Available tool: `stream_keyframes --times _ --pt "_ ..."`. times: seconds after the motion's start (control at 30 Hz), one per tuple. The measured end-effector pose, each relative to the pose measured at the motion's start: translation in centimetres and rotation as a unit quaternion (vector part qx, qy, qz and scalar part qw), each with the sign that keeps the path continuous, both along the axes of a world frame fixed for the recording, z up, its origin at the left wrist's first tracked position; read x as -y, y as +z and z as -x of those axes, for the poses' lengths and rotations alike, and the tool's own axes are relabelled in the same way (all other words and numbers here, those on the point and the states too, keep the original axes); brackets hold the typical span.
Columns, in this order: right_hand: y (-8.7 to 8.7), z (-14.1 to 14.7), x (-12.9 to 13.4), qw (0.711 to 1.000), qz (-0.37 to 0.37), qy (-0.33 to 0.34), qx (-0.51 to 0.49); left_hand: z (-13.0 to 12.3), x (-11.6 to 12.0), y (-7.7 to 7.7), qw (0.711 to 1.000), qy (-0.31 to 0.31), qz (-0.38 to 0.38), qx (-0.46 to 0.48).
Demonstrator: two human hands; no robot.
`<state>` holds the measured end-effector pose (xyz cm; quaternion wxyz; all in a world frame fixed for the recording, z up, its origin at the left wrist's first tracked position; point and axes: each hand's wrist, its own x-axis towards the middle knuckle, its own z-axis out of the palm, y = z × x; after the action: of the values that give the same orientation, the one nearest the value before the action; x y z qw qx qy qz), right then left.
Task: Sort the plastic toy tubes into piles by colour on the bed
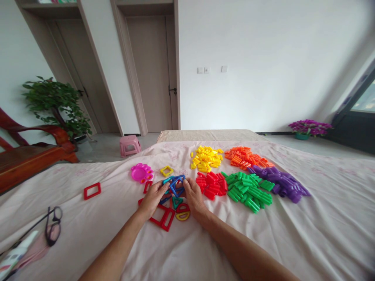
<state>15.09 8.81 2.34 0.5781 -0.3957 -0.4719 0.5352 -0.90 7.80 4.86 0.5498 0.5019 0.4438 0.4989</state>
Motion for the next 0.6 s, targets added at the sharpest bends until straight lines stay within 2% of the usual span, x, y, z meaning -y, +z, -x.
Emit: stream_keyframes --times 0.17,0.4,0.6 --pt "0.1 0.1 0.2 1.000 0.020 -0.005 0.007 -0.9 0.7 0.1 0.999 0.006 -0.039 -0.030" --pt "0.4 0.4 0.6 0.999 0.036 -0.011 0.034 -1.8 1.4 0.0 0.998 0.002 -0.063 -0.019" --pt "0.4 0.5 1.6 0.997 -0.018 0.032 0.072 -2.0 1.7 -0.4 0.988 0.099 -0.066 -0.098"
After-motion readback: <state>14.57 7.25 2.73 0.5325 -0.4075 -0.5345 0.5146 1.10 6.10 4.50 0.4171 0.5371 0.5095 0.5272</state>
